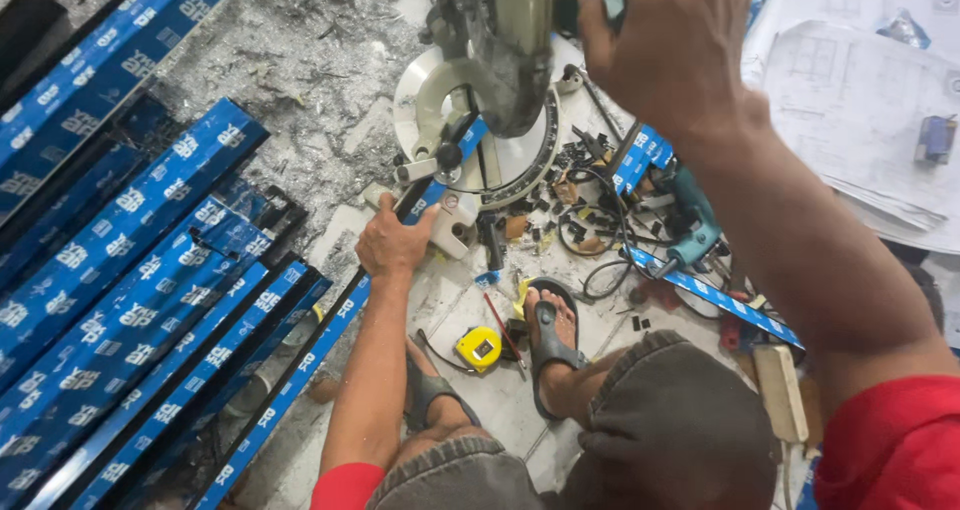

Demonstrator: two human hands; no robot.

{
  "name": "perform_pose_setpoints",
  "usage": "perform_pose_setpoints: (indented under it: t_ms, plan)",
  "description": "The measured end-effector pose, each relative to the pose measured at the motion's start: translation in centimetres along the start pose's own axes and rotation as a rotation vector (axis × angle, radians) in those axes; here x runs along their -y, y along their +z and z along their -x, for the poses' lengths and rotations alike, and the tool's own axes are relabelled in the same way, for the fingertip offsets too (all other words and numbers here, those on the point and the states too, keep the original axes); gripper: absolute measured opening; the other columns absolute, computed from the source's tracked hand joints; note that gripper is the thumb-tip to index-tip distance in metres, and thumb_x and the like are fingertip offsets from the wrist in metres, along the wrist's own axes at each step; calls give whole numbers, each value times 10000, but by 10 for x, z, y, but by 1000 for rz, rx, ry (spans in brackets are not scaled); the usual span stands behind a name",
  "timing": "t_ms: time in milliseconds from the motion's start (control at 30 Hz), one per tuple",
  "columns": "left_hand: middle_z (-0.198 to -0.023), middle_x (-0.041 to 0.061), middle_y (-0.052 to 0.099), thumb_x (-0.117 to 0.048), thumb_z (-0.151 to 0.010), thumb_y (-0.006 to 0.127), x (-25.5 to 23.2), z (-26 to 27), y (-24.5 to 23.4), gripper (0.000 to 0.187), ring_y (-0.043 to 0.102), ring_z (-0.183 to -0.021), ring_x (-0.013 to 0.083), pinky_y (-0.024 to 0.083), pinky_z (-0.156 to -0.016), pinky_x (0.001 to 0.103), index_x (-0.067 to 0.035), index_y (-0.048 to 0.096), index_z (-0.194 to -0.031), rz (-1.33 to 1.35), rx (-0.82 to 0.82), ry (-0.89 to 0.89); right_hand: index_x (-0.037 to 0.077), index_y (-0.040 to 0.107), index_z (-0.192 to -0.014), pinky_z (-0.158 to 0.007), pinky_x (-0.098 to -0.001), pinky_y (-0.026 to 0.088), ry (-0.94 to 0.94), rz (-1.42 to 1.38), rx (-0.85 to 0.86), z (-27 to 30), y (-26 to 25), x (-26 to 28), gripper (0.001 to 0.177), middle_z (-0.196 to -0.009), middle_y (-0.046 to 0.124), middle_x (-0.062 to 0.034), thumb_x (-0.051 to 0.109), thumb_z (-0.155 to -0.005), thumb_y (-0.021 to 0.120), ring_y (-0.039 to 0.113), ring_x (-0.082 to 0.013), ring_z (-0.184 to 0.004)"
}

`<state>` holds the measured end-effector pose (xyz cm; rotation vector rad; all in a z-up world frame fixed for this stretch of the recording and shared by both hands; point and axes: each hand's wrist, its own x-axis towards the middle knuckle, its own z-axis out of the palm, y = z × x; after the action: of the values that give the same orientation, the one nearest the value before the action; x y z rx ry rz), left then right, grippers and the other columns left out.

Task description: The person uses a miter saw to cut a black metal profile, measures the length using a tape measure, marks it with a pencil, and performs multiple cuts.

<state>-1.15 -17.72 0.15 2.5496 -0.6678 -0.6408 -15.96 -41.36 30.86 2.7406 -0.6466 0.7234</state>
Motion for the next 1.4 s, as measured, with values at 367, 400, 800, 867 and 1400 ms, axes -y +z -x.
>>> perform_pose_setpoints:
  t_ms: [367,400,800,867,1400]
  plan:
    - [-1046,232,744,-753,-764,684,-6,4,-17,747,717,-1027,452,542,-918,569,-170,575,-1218,24,5,-33,116,650,-1344,-902,-547,545,-337,-485,404,87,129,105,573,-1334,613,-205,-76,-803,648,622,-442,-1182]
    - [-1046,232,744,-753,-764,684,-6,5,-21,747,717,-1027,452,542,-918,569,-170,575,-1218,22,-1,-41,116,650,-1344,-902,-547,545,-344,-491,401,91,143,106,573,-1334,613,-205,-76,-803,648,622,-442,-1182]
    - [-990,222,722,-650,-835,689,-14,16,-38,630,726,-965,452,563,-869,584,-127,550,-1159,95,29,2,189,498,-1403,-536,-590,582,-244,-255,624,80,156,108,528,-1171,536,-148,48,-910,622,701,-408,-759]
    - [-993,230,721,-644,-841,693,-12,16,-34,635,726,-965,450,564,-872,588,-116,545,-1161,97,32,14,177,494,-1337,-514,-577,577,-250,-269,549,86,168,105,474,-1151,510,-138,37,-899,609,699,-417,-657]
    - [-990,234,725,-697,-805,676,-9,19,-32,666,729,-973,437,539,-886,579,-131,540,-1129,120,10,33,87,549,-1175,-589,-561,570,-221,-185,636,95,208,109,280,-962,583,-111,223,-951,647,739,-431,-700]
